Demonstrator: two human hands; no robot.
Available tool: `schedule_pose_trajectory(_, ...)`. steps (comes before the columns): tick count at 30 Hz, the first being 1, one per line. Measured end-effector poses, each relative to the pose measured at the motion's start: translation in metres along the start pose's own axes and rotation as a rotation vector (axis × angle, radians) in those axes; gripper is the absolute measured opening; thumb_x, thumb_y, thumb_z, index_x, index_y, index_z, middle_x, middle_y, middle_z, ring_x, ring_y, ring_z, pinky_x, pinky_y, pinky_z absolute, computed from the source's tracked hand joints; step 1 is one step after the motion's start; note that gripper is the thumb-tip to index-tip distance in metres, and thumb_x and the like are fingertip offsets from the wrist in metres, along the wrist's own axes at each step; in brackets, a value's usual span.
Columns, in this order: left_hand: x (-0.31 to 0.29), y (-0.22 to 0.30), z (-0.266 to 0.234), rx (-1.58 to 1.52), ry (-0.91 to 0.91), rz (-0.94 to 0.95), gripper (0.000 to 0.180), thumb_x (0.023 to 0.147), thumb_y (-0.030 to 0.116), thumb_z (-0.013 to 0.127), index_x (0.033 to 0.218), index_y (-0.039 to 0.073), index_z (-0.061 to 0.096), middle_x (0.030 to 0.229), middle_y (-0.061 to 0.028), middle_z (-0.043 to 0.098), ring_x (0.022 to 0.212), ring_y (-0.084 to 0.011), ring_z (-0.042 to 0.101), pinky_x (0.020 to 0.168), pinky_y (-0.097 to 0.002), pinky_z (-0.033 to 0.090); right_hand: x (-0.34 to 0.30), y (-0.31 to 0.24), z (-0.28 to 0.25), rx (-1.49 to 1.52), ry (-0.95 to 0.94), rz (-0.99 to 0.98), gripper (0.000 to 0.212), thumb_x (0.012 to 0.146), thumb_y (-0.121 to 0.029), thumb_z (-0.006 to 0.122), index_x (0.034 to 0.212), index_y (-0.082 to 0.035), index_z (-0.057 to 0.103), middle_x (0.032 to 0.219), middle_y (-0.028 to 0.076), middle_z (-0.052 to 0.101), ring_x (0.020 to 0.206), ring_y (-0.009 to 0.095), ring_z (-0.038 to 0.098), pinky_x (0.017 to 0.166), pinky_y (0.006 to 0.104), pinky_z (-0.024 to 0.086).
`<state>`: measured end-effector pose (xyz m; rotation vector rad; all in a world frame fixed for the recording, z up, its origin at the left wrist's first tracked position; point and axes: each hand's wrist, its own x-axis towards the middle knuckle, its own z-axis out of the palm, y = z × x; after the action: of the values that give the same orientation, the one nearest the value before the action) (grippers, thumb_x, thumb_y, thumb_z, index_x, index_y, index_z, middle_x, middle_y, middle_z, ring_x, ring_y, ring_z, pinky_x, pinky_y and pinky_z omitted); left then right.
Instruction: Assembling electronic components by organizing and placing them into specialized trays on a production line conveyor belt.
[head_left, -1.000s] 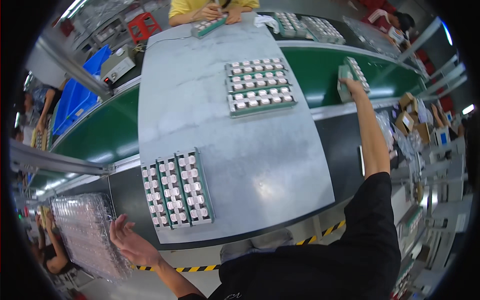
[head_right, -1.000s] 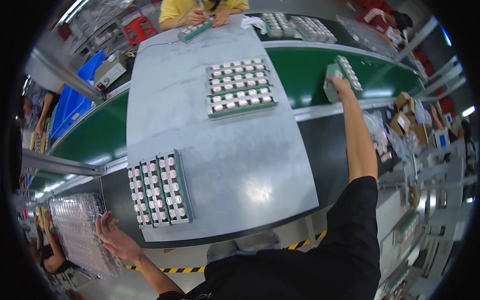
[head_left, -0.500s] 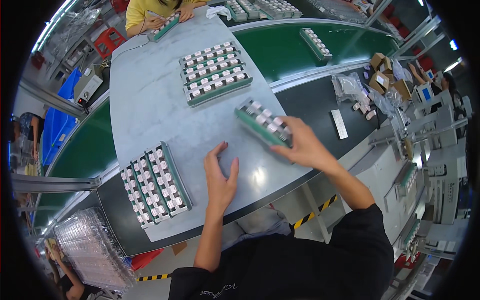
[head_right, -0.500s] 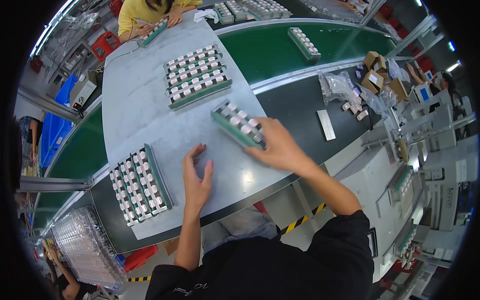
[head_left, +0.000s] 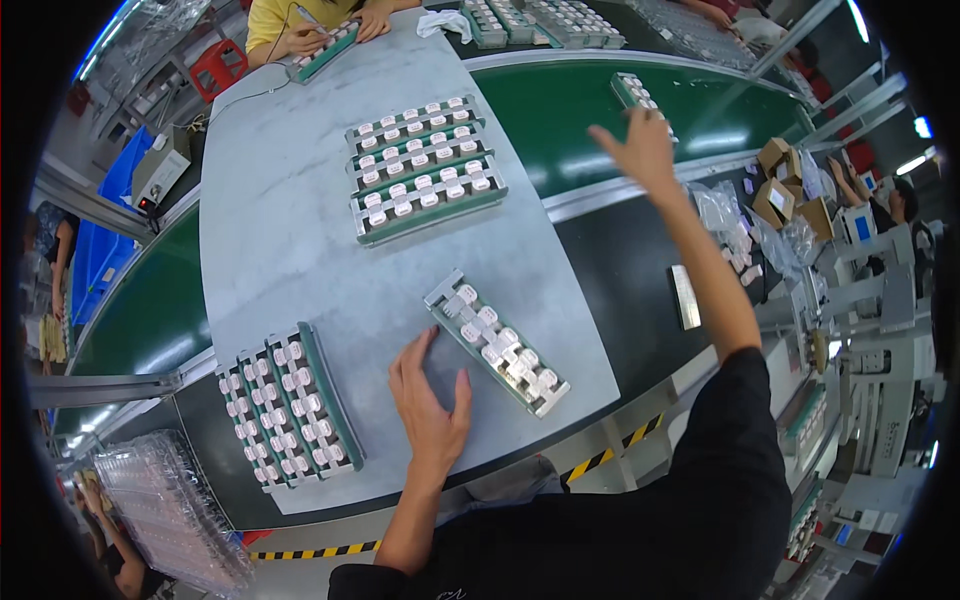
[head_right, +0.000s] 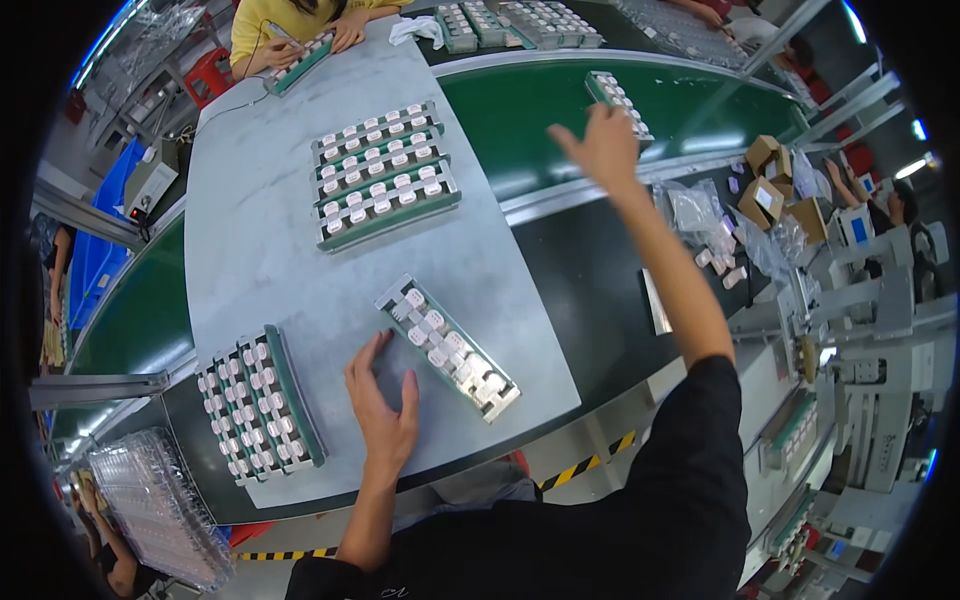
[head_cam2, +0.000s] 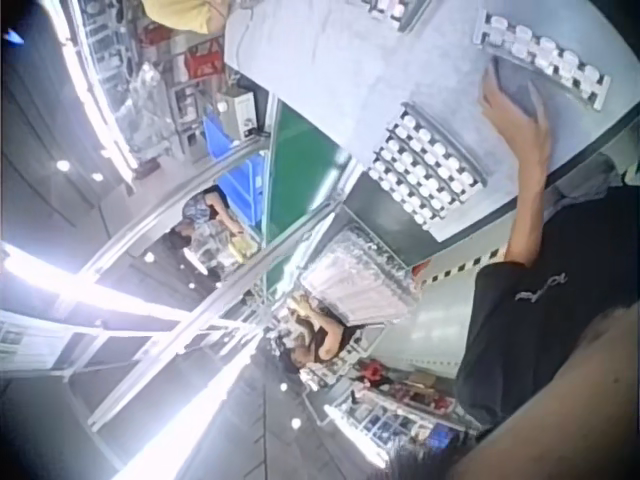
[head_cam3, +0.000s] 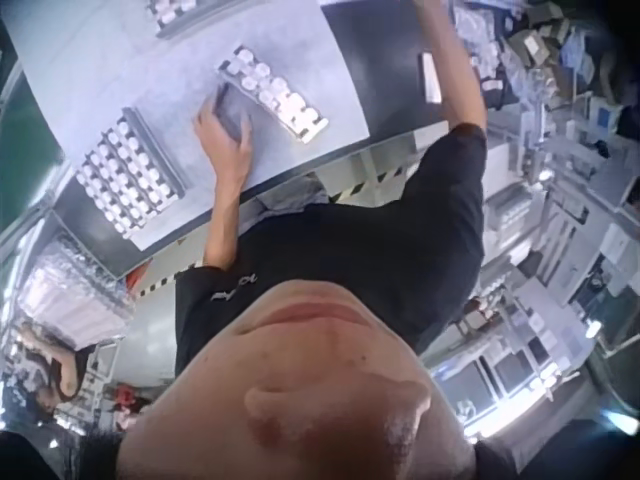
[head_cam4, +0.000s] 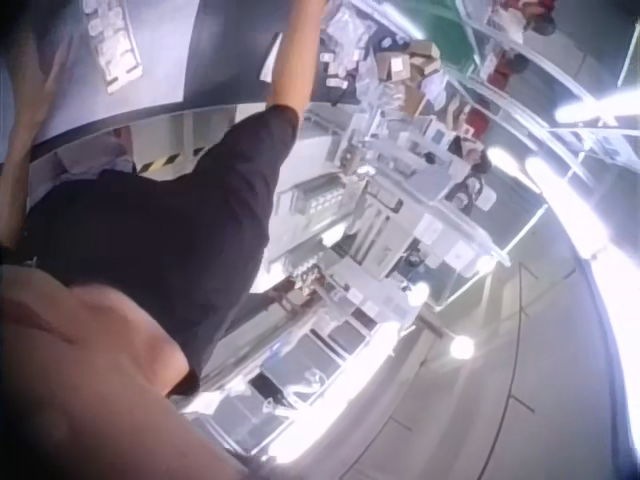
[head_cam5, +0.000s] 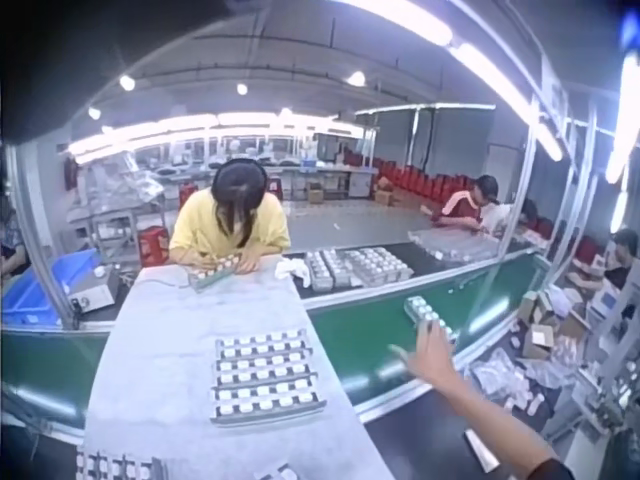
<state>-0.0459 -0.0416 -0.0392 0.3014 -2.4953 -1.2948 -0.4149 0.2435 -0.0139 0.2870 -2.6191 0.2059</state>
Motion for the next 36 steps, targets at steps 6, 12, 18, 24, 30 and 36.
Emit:
schedule_pose_trajectory(6, 0.003, 0.0, -0.007, 0.032, 0.009, 0.034, 0.063, 0.081, 0.006, 0.074, 0.14, 0.0, 0.053, 0.137, -0.0178, 0.062, 0.125, -0.0394, 0.055, 0.11, -0.0477, 0.04, 0.105, 0.126, 0.095, -0.25, -0.148, 0.419, 0.092, 0.078, -0.077, 0.071, 0.126, 0.001, 0.063, 0.125, 0.024, 0.067, 0.122, 0.042, 0.064, 0.096, 0.0549, 0.055)
schedule_pose_trajectory(12, 0.001, -0.005, -0.012, 0.013, 0.006, 0.01, 0.06, 0.08, 0.006, 0.076, 0.137, 0.0, 0.056, 0.137, -0.0143, 0.064, 0.127, -0.0359, 0.057, 0.106, -0.0458, 0.043, 0.094, 0.131, 0.131, -0.269, -0.193, 0.336, 0.093, 0.079, -0.08, 0.068, 0.118, 0.003, 0.063, 0.122, 0.025, 0.068, 0.117, 0.045, 0.065, 0.098, 0.054, 0.054)
schedule_pose_trajectory(18, 0.006, -0.002, -0.014, -0.012, 0.023, 0.013, 0.056, 0.082, 0.007, 0.075, 0.134, 0.001, 0.057, 0.137, -0.0127, 0.064, 0.127, -0.0344, 0.058, 0.103, -0.0445, 0.043, 0.13, 0.08, 0.103, 0.009, -0.31, 0.28, 0.097, 0.08, -0.083, 0.065, 0.106, 0.011, 0.072, 0.107, 0.033, 0.072, 0.107, 0.046, 0.07, 0.093, 0.05, 0.055)
schedule_pose_trajectory(24, 0.007, -0.002, -0.015, 0.014, 0.024, -0.002, 0.054, 0.082, 0.007, 0.075, 0.133, 0.001, 0.058, 0.137, -0.0125, 0.065, 0.128, -0.0334, 0.058, 0.104, -0.044, 0.043, 0.181, -0.094, 0.093, 0.296, -0.142, -0.358, 0.084, 0.084, -0.075, 0.069, 0.113, 0.005, 0.068, 0.106, 0.025, 0.072, 0.099, 0.04, 0.071, 0.085, 0.0469, 0.054)
schedule_pose_trajectory(30, 0.005, -0.003, -0.014, -0.037, 0.021, 0.001, 0.053, 0.082, 0.004, 0.075, 0.132, 0.001, 0.059, 0.135, -0.0127, 0.066, 0.129, -0.0337, 0.058, 0.106, -0.044, 0.044, 0.183, -0.222, 0.1, 0.234, -0.208, -0.81, 0.081, 0.083, -0.068, 0.074, 0.127, -0.001, 0.064, 0.117, 0.019, 0.07, 0.107, 0.036, 0.068, 0.09, 0.0428, 0.055)
schedule_pose_trajectory(36, 0.004, -0.003, -0.016, -0.066, 0.045, 0.009, 0.047, 0.081, 0.001, 0.072, 0.127, 0.001, 0.061, 0.132, -0.0136, 0.068, 0.127, -0.035, 0.059, 0.108, -0.0446, 0.044, 0.172, -0.258, 0.118, 0.434, -0.544, -0.626, 0.084, 0.09, -0.077, 0.056, 0.13, -0.004, 0.066, 0.127, 0.02, 0.065, 0.118, 0.035, 0.062, 0.102, 0.0428, 0.048)
